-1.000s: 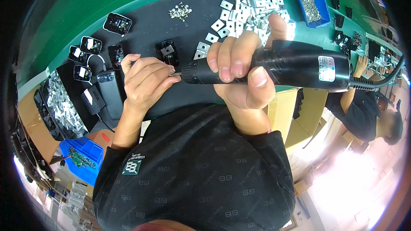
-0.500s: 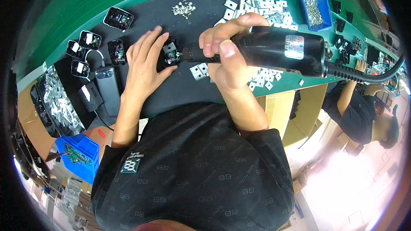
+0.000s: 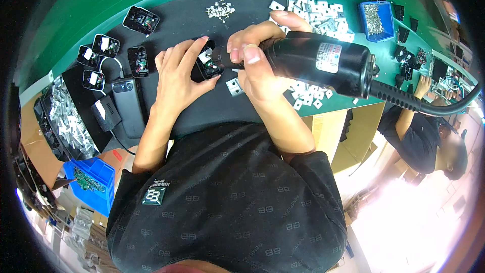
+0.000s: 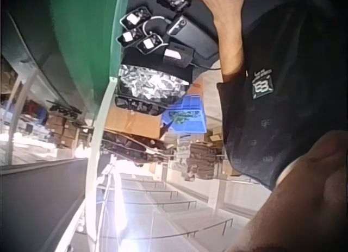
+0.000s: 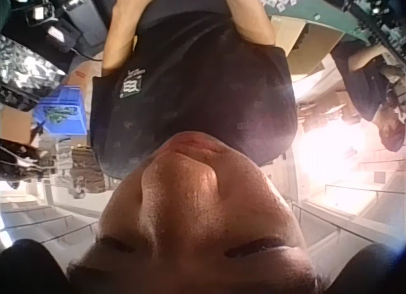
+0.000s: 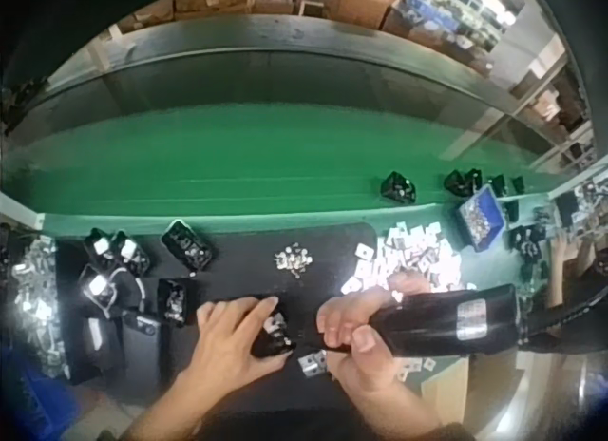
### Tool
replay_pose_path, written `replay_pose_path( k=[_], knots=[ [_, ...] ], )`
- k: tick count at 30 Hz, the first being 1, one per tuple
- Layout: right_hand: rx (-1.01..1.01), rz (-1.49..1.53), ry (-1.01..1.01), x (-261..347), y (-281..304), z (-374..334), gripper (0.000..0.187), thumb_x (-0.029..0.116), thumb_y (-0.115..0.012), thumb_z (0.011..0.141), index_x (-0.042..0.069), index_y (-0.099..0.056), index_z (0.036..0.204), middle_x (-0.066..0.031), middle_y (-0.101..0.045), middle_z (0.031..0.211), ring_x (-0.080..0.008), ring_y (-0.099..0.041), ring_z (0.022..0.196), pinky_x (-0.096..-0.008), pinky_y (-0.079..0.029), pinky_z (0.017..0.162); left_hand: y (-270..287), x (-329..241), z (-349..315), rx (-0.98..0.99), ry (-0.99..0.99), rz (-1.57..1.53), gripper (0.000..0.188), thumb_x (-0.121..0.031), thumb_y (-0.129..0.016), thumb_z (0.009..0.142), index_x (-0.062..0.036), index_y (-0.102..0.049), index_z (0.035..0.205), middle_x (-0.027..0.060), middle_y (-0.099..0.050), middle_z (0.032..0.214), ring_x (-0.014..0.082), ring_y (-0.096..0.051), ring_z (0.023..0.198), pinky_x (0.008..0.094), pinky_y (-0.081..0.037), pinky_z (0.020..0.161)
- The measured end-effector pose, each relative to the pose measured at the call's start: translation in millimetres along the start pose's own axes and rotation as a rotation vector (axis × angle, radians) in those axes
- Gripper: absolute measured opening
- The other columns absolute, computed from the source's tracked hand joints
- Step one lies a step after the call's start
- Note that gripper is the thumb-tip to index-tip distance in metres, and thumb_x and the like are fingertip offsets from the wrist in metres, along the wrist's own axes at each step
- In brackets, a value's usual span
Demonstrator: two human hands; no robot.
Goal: The person uses a soldering iron to attach small metal brackets to the terminals of small black electronic devices. They repeatedly pick up a bracket, position it on the device, and apply the soldering iron to secure it. Completed devices are placed to the side on the green workbench.
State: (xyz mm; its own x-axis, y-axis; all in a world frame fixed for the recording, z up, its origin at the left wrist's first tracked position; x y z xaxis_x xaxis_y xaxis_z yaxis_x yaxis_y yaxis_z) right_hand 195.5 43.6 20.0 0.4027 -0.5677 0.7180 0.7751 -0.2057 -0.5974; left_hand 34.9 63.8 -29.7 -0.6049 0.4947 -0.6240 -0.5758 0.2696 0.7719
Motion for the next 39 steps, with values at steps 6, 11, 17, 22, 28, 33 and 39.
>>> replay_pose_path(
  k=[6, 11, 17, 22, 28, 33, 39],
  knots=[
    [0.004, -0.037, -0.003, -6, -3, -1, 0.049, -0.003, -0.062, 0.081, 0.005, -0.038, 0.124, -0.0095, -0.057, 0.07, -0.0168, -0.053, 0.057, -0.0331, -0.05, 0.06, 0, 0, 0, -0.002, -0.004, 0.005, 0.076, -0.024, -0.083, 0.054, -0.0129, -0.058, 0.125, 0.0048, -0.059, 0.108, 0.0234, -0.054, 0.098, 0.0399, -0.034, 0.088],
    [0.105, -0.112, 0.015, -10, -6, -3, 0.04, -0.007, -0.062, 0.081, 0.003, -0.039, 0.113, -0.0095, -0.057, 0.069, -0.0161, -0.056, 0.059, -0.0314, -0.052, 0.06, -1, 0, 3, 0.017, -0.015, -0.019, 0.073, -0.024, -0.082, 0.055, -0.0142, -0.06, 0.124, 0.0053, -0.059, 0.107, 0.0238, -0.055, 0.096, 0.04, -0.034, 0.088],
    [0.111, -0.086, -0.017, -15, -7, 1, 0.037, -0.009, -0.062, 0.08, 0.004, -0.041, 0.108, -0.0083, -0.056, 0.069, -0.0151, -0.056, 0.059, -0.0315, -0.052, 0.06, 0, 0, 7, 0.005, 0.0, -0.056, 0.074, -0.027, -0.082, 0.054, -0.0148, -0.06, 0.123, 0.0056, -0.059, 0.107, 0.0248, -0.055, 0.096, 0.0392, -0.035, 0.087],
    [0.129, -0.119, -0.032, -11, -8, 1, 0.04, 0.004, -0.064, 0.081, 0.011, -0.042, 0.114, -0.0051, -0.05, 0.065, -0.0161, -0.048, 0.055, -0.0348, -0.044, 0.055, 6, -6, 9, 0.016, -0.029, -0.041, 0.075, -0.029, -0.082, 0.054, -0.014, -0.058, 0.124, 0.0065, -0.059, 0.105, 0.025, -0.056, 0.097, 0.0395, -0.035, 0.086],
    [0.125, -0.085, 0.059, 40, -38, 21, 0.045, 0.013, -0.057, 0.081, 0.012, -0.042, 0.124, -0.0009, -0.043, 0.068, -0.0118, -0.041, 0.059, -0.03, -0.035, 0.059, 30, -18, -5, 0.051, -0.141, 0.07, 0.067, -0.032, -0.077, 0.06, -0.0076, -0.056, 0.118, 0.0095, -0.058, 0.096, 0.0268, -0.057, 0.092, 0.0404, -0.039, 0.086],
    [0.242, 0.012, 0.088, 80, -12, 23, 0.045, 0.014, -0.06, 0.084, 0.011, -0.041, 0.125, -0.0006, -0.047, 0.071, -0.0119, -0.047, 0.064, -0.0293, -0.038, 0.064, 147, 12, -34, -0.163, 0.107, 0.08, 0.066, -0.029, -0.078, 0.062, -0.0045, -0.055, 0.119, 0.0144, -0.06, 0.11, 0.0324, -0.057, 0.1, 0.0413, -0.042, 0.089],
    [0.047, -0.122, -0.086, 47, 6, -19, 0.051, 0.012, -0.061, 0.082, 0.004, -0.04, 0.129, -0.003, -0.043, 0.068, -0.0132, -0.045, 0.06, -0.0299, -0.038, 0.059, 316, 133, -150, -0.805, 0.544, 0.451, 0.062, -0.028, -0.078, 0.068, 0.0009, -0.057, 0.118, 0.0221, -0.062, 0.11, 0.0343, -0.061, 0.099, 0.0401, -0.047, 0.088]
  ],
)
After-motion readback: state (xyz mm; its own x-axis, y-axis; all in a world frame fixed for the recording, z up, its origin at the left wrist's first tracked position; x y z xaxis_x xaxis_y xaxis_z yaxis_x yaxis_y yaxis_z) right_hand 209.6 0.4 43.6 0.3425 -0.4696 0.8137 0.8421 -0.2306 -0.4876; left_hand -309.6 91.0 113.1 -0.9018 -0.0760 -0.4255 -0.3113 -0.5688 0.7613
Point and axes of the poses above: each hand's wrist, its own z-axis towards the middle knuckle, its own y-axis out of the back of the hand, x = y × z, the point moved 6 cm from there along z, towards the middle knuckle
